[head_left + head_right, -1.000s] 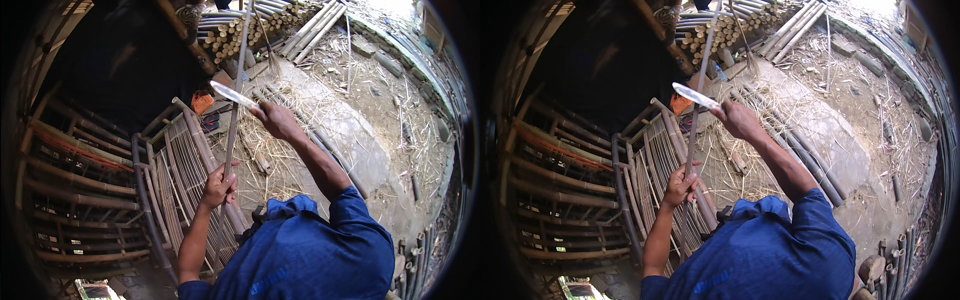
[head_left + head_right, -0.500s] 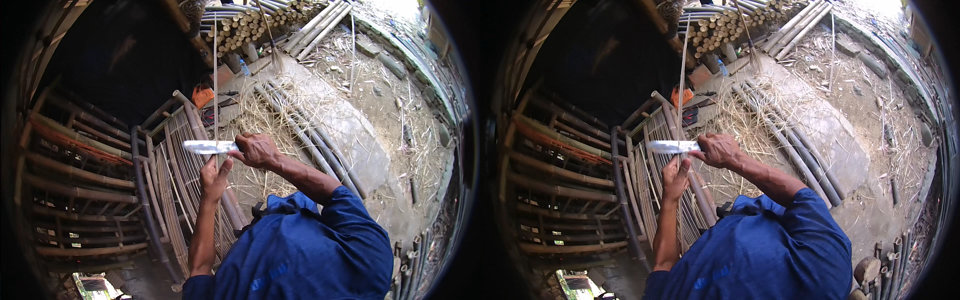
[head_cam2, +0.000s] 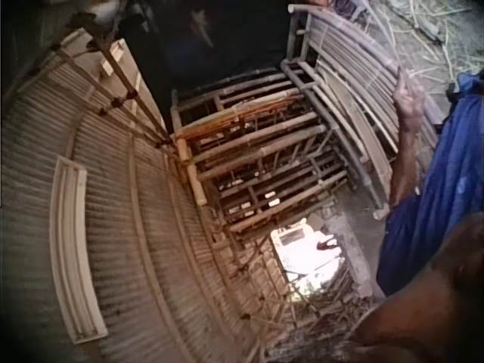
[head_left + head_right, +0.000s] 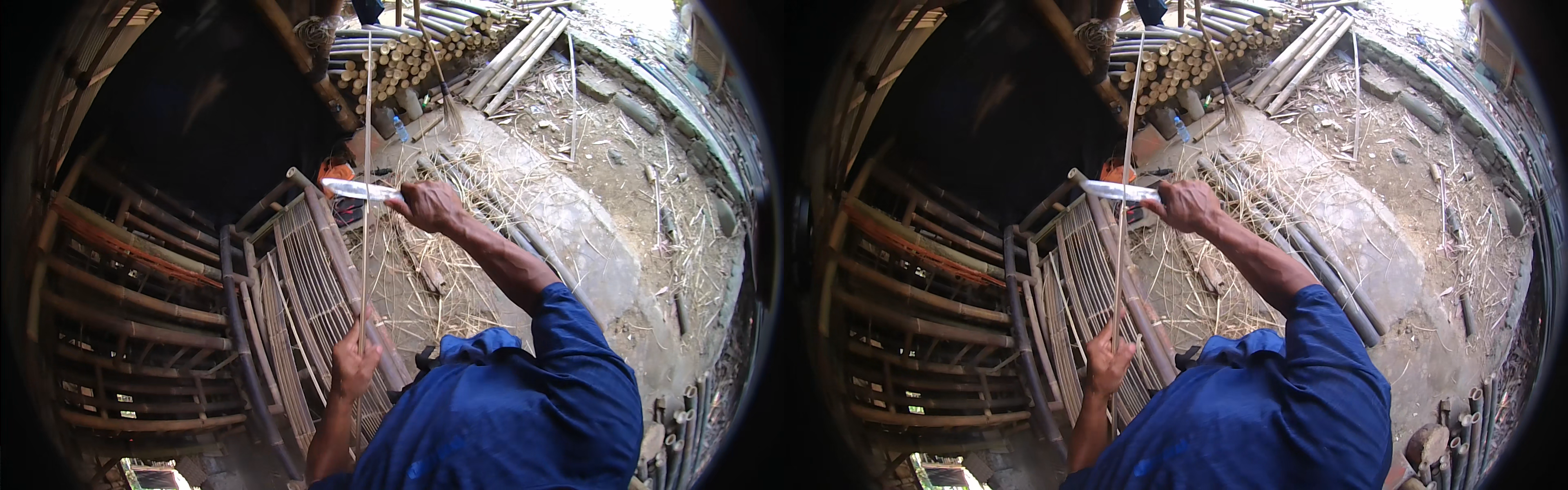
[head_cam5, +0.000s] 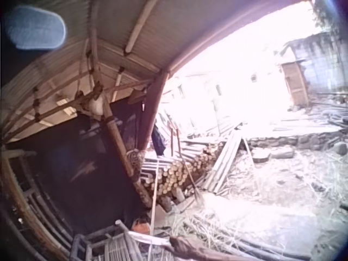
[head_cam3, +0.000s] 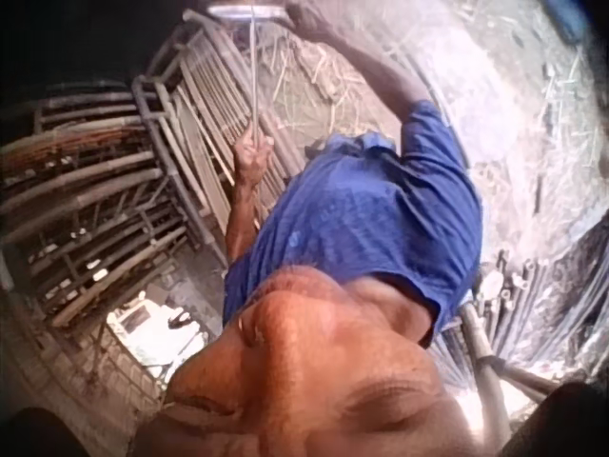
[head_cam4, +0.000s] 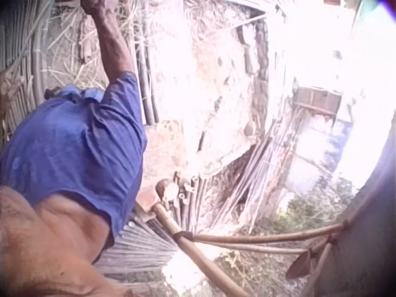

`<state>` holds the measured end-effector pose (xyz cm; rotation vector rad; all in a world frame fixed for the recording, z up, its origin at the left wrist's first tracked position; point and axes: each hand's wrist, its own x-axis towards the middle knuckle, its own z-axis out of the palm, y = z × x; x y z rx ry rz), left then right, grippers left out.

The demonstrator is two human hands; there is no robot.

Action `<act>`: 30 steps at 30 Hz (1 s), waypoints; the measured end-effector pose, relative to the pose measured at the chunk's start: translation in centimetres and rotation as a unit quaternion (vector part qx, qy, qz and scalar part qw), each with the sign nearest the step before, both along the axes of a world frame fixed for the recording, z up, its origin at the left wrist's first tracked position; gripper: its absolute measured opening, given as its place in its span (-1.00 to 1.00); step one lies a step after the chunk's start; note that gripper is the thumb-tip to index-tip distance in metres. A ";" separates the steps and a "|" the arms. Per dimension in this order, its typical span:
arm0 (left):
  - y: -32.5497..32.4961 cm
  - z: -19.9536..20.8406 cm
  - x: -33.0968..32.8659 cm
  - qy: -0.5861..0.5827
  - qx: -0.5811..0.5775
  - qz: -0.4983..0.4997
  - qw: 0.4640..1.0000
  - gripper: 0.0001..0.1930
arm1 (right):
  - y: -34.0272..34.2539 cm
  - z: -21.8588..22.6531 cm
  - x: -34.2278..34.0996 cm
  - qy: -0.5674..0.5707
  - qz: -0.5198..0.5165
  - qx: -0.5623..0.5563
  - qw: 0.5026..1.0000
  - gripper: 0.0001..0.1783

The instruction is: The person uses a machete to split long bamboo poles into thin strips. They hold the bamboo vertically against a wooden frame and repeatedly strike it with the blade to separate the material. The person then arranges the resulting strips into a bundle on the frame.

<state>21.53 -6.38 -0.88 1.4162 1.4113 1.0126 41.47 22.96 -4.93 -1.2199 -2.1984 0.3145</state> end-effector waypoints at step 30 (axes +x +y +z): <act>10.7 -4.0 2.1 -0.174 -0.022 0.068 0.982 -0.60 | -5.5 -1.4 -0.8 -0.002 0.110 0.135 0.985 -0.13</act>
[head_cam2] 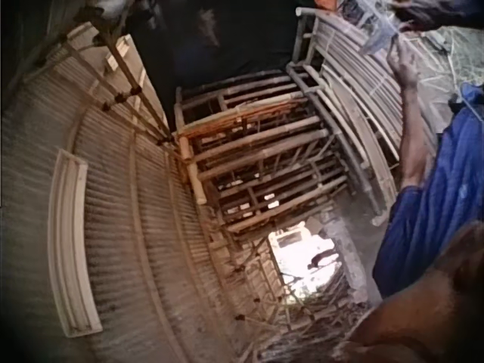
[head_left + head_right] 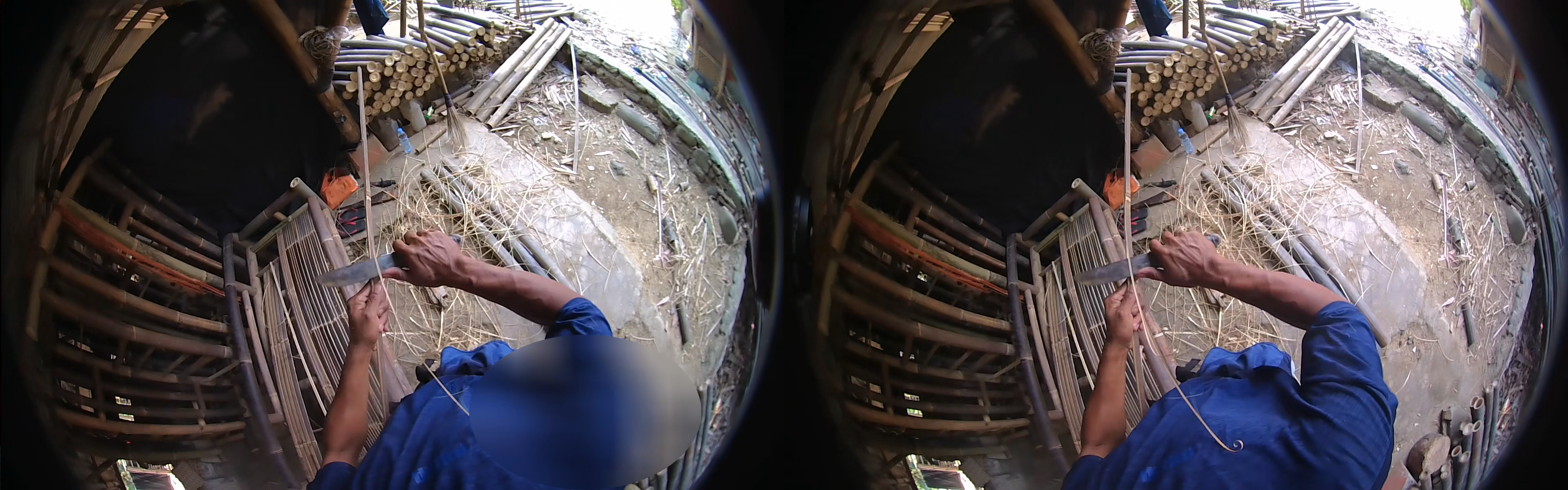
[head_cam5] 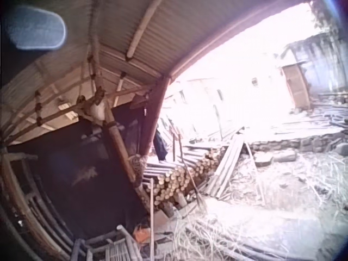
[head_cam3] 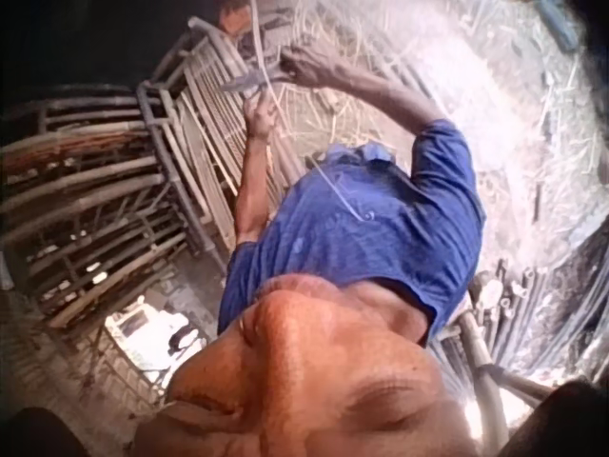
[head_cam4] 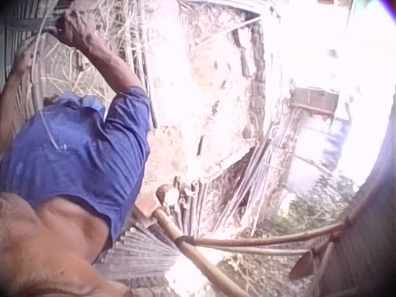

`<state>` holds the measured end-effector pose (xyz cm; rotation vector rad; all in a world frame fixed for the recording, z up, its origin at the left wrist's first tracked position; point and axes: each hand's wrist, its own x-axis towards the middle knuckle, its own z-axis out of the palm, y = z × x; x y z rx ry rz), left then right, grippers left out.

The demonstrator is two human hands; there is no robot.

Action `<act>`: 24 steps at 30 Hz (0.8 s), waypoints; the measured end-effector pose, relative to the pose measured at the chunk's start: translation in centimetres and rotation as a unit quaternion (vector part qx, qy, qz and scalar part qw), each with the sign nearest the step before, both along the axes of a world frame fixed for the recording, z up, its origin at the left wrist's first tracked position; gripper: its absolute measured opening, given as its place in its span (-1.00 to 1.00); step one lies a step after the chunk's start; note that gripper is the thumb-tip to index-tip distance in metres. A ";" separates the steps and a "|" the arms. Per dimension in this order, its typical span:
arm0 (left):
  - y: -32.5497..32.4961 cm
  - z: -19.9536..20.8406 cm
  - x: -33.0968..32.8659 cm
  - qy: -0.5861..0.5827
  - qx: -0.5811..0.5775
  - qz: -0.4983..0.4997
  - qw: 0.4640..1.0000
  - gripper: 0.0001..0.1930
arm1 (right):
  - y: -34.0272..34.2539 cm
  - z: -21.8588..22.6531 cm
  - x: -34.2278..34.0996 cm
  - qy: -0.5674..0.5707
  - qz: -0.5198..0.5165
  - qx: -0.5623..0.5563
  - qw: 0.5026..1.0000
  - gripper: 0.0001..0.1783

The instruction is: The person uses a machete to split long bamboo poles into thin strips. They hold the bamboo vertically against a wooden frame and repeatedly strike it with the blade to separate the material. The person then arranges the resulting strips into a bundle on the frame.

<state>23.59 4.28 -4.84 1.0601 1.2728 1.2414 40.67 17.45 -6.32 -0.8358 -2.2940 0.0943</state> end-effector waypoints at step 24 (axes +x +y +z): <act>-23.1 -0.6 -5.0 0.138 -0.107 -0.059 0.983 -0.51 | 20.1 4.5 14.0 0.073 -0.369 -0.322 0.869 -0.01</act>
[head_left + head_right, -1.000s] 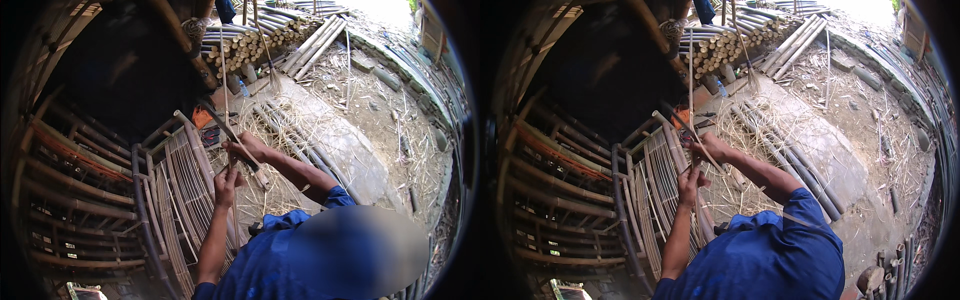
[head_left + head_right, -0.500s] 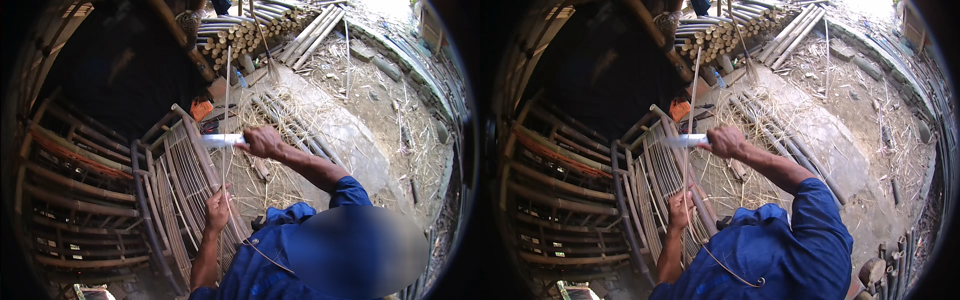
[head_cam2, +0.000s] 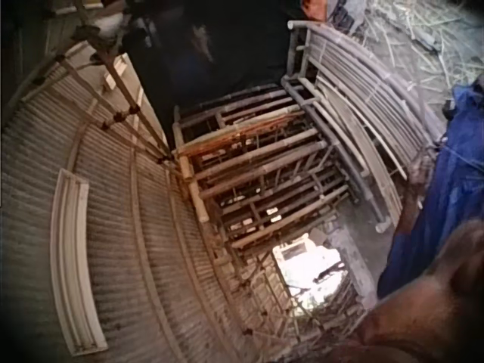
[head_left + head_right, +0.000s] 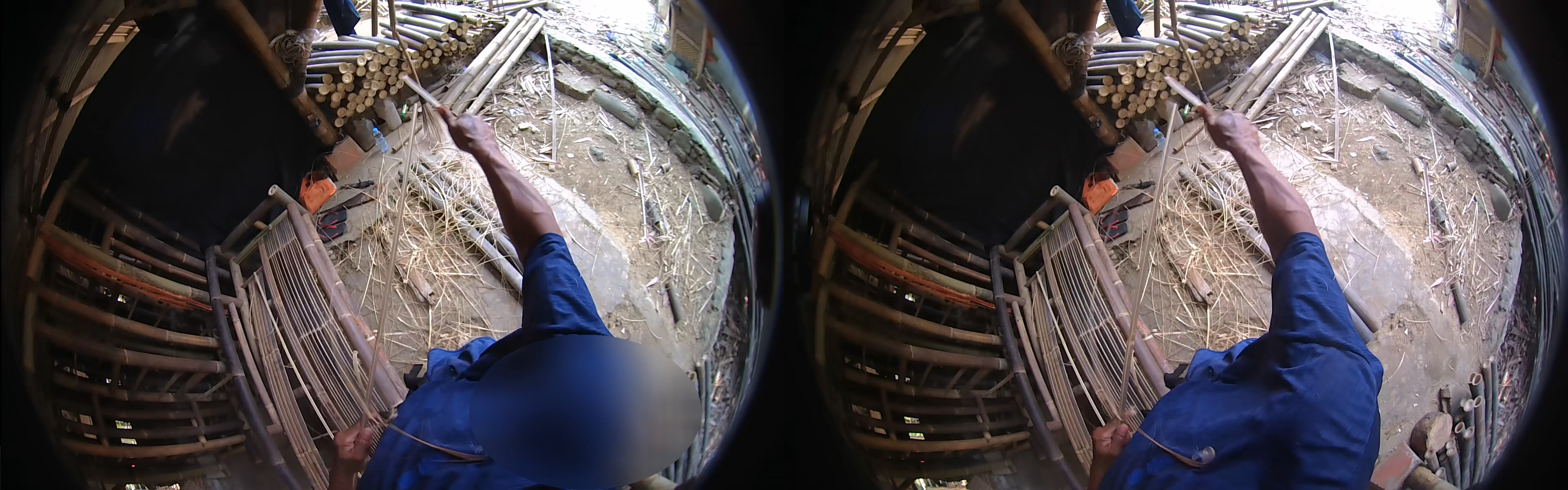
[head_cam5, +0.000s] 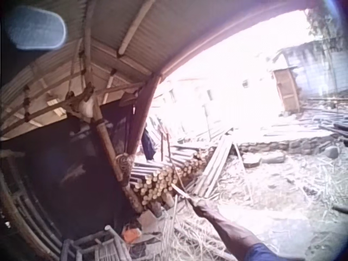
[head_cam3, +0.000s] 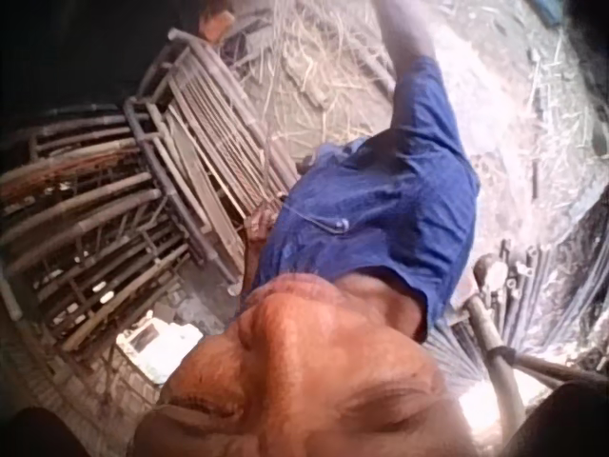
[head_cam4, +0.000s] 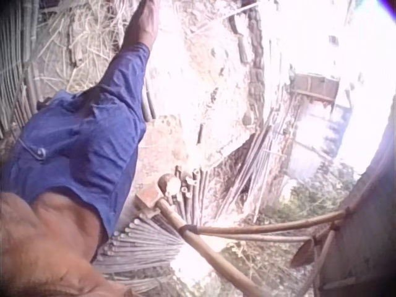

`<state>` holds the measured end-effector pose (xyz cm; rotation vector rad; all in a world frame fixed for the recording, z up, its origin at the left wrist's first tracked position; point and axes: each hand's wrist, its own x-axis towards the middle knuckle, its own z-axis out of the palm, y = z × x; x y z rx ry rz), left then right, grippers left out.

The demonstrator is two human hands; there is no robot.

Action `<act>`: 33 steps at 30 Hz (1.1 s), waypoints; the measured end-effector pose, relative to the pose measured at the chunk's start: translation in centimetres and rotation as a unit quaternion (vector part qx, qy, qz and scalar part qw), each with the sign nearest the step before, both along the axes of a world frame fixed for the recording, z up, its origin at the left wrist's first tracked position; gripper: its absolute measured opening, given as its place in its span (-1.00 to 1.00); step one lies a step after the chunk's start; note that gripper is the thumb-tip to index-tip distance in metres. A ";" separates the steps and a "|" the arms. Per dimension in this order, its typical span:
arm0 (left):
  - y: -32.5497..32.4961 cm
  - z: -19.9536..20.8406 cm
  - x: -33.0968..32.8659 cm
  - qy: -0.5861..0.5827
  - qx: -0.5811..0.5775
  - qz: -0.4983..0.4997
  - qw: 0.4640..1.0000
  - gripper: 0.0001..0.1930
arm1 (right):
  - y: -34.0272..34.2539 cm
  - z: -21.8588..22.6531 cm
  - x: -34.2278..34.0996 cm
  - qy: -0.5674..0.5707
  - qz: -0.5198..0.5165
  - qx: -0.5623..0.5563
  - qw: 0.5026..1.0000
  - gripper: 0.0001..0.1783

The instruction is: The person uses a machete to split long bamboo poles into thin strips. They hold the bamboo vertically against a wooden frame and repeatedly strike it with the blade to separate the material. The person then arranges the resulting strips into a bundle on the frame.

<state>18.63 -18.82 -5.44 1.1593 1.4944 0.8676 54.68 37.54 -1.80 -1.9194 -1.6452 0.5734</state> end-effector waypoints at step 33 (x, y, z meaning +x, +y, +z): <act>17.8 -1.1 4.0 0.025 0.028 0.078 0.996 -0.45 | -17.0 -13.6 -14.5 -0.073 0.311 0.304 0.898 -0.37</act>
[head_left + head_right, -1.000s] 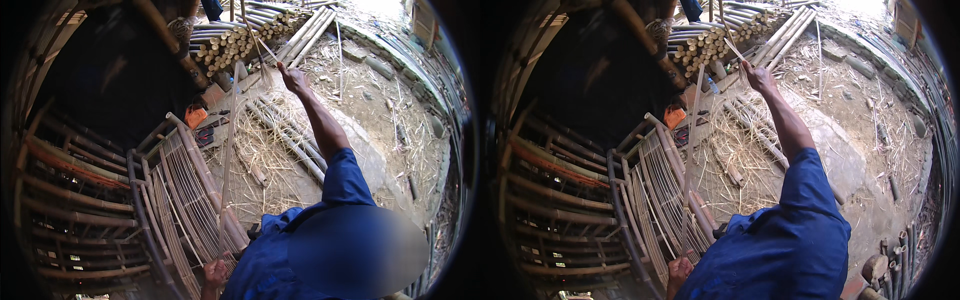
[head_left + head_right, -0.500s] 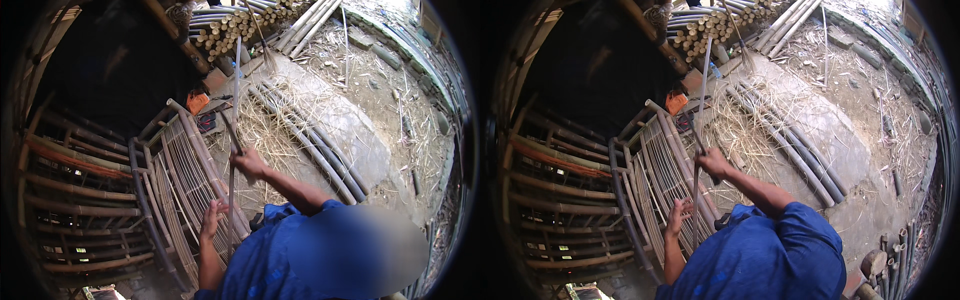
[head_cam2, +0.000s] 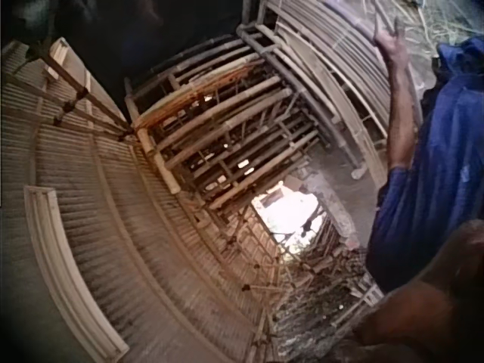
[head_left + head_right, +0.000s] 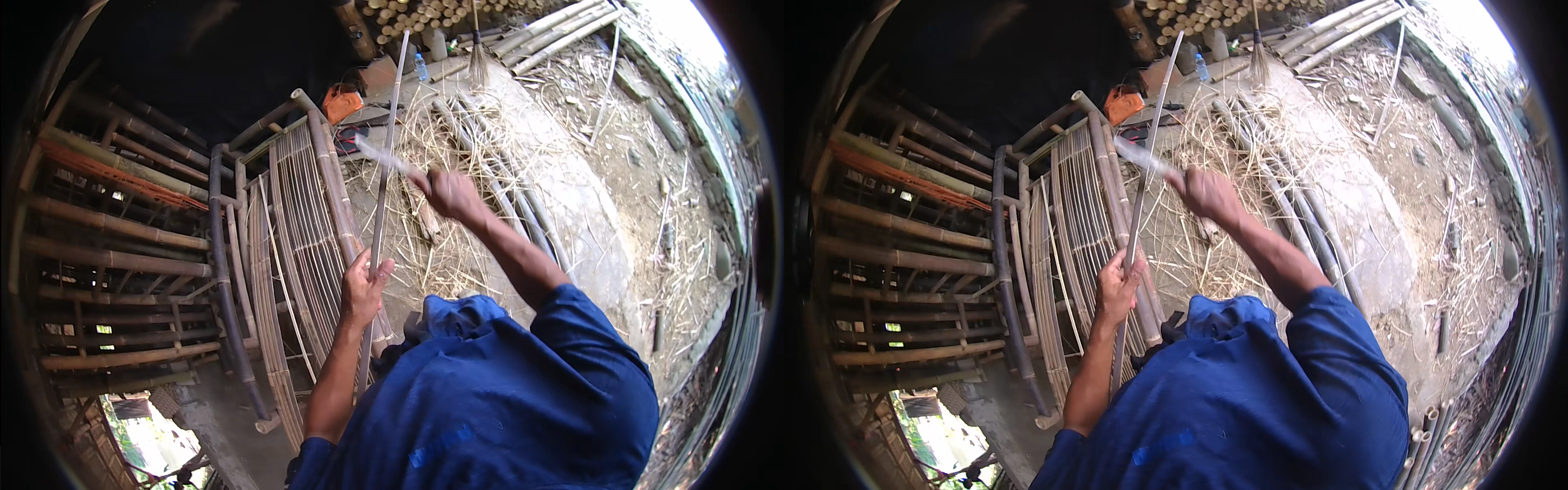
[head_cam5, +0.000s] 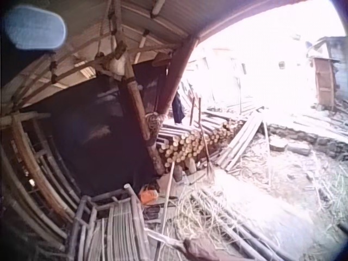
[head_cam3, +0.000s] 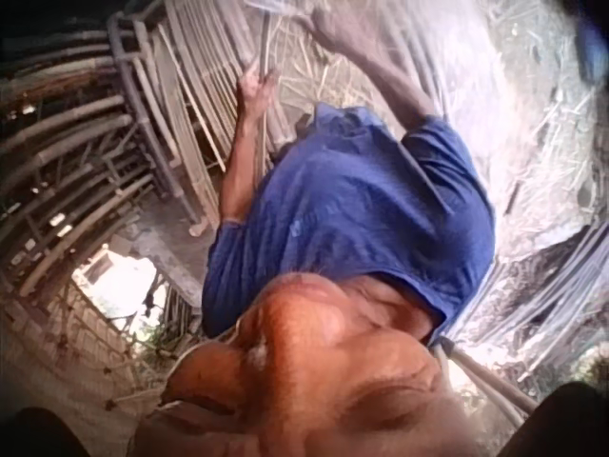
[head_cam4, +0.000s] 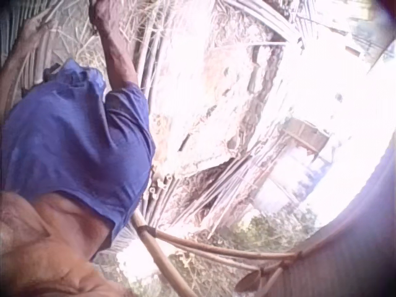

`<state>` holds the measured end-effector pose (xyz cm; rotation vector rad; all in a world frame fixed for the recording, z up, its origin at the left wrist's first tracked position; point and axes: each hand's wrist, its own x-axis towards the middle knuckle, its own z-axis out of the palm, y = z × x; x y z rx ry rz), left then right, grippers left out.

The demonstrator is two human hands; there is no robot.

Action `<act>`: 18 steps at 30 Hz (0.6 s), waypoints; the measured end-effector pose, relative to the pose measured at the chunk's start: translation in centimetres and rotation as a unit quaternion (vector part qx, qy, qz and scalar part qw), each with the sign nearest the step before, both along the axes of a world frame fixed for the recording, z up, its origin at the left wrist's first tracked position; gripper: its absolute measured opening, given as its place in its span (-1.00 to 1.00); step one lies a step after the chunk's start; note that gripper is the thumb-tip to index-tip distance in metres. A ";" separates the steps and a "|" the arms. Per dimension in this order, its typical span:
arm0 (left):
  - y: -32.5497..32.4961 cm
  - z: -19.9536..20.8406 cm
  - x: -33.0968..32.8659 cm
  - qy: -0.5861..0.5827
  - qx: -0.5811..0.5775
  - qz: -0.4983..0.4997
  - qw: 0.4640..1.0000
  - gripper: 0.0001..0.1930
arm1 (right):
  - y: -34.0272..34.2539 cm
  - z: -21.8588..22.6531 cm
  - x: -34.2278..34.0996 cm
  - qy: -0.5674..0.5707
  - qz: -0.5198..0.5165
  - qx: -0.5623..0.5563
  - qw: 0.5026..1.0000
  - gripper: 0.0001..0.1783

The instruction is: The person uses a machete to split long bamboo poles into thin strips. They hold the bamboo vertically against a wooden frame and repeatedly strike it with the blade to separate the material. The person then arranges the resulting strips into a bundle on the frame.

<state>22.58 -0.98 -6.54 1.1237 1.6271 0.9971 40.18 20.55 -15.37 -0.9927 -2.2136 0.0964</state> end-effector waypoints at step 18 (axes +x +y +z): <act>-6.9 3.5 -2.3 -0.058 0.119 -0.012 0.991 -0.39 | 2.8 5.4 -5.6 0.039 0.004 -0.243 0.969 -0.16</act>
